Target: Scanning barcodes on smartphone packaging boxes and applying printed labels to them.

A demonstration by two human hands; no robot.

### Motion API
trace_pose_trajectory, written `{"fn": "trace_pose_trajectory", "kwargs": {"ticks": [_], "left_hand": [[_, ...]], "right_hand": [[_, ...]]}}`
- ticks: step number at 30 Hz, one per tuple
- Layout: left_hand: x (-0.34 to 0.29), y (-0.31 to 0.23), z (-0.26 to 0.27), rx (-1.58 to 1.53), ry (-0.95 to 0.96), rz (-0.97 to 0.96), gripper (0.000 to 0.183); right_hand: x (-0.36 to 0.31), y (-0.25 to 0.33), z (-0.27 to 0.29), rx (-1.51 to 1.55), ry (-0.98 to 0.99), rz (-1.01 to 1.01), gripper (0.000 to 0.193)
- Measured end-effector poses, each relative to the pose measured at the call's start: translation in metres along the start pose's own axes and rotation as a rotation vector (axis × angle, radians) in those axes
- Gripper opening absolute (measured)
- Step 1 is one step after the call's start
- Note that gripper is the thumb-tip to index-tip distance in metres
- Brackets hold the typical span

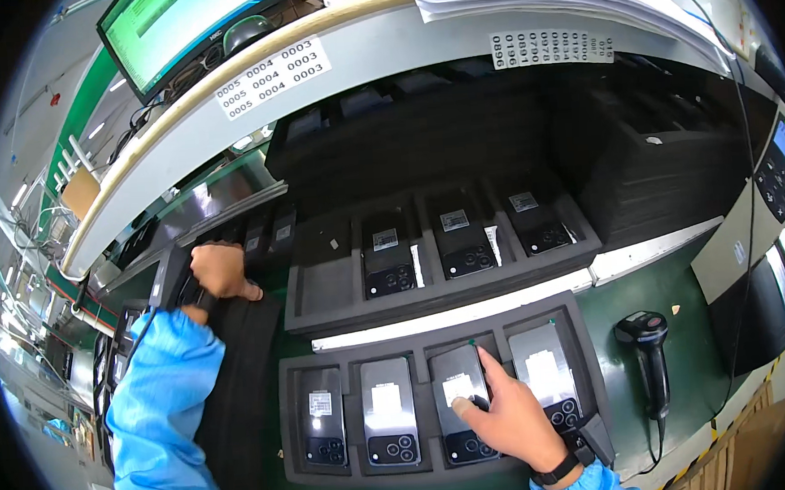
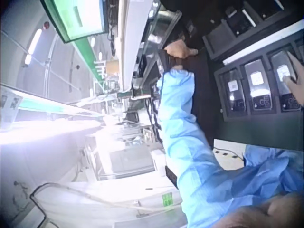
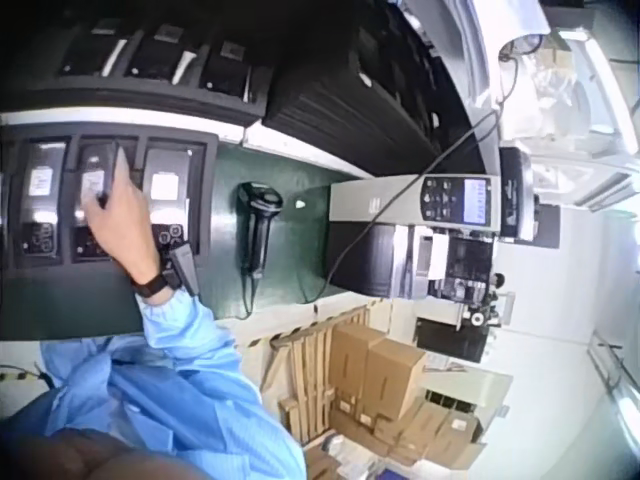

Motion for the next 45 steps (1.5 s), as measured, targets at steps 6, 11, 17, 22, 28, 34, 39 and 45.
{"fn": "trace_pose_trajectory", "kwargs": {"ticks": [6, 11, 17, 22, 28, 34, 39, 45], "left_hand": [[0.111, -0.009, -0.051, -0.235, 0.085, 0.108, 0.066], [0.157, -0.032, -0.094, -0.401, 0.175, 0.273, 0.06], [0.164, -0.022, -0.135, -0.488, 0.22, 0.437, 0.057], [0.186, 0.006, -0.137, -0.525, 0.084, 0.583, 0.055], [0.153, 0.061, -0.066, -0.659, -0.074, 0.689, 0.05], [0.101, 0.106, 0.033, -0.991, -0.554, 0.647, 0.043], [0.057, 0.124, 0.054, -1.76, -0.91, 0.434, 0.038], [0.021, 0.086, 0.02, -2.449, -0.949, 0.268, 0.032]], "right_hand": [[0.004, 0.014, 0.005, -0.027, 0.009, -0.109, 0.085], [0.0, 0.016, -0.004, 0.227, 0.174, -0.255, 0.071], [0.0, 0.012, -0.006, 0.441, 0.121, -0.285, 0.07], [0.002, 0.02, -0.003, 0.427, 0.102, -0.25, 0.07], [0.001, 0.02, -0.003, 0.431, 0.116, -0.298, 0.069], [-0.003, 0.01, -0.008, 0.455, 0.07, -0.153, 0.063], [0.007, -0.011, -0.014, 0.347, 0.049, -0.06, 0.068], [0.013, -0.022, -0.014, 0.381, 0.019, 0.074, 0.07]]}}
Point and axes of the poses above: each hand's wrist, its own x-axis towards the middle knuckle, its own z-axis out of the back of the hand, y = z × x, the point moved 5 cm from there along x, towards the middle knuckle, and after that the axes turned 3 degrees about y, right-handed, at the moved point
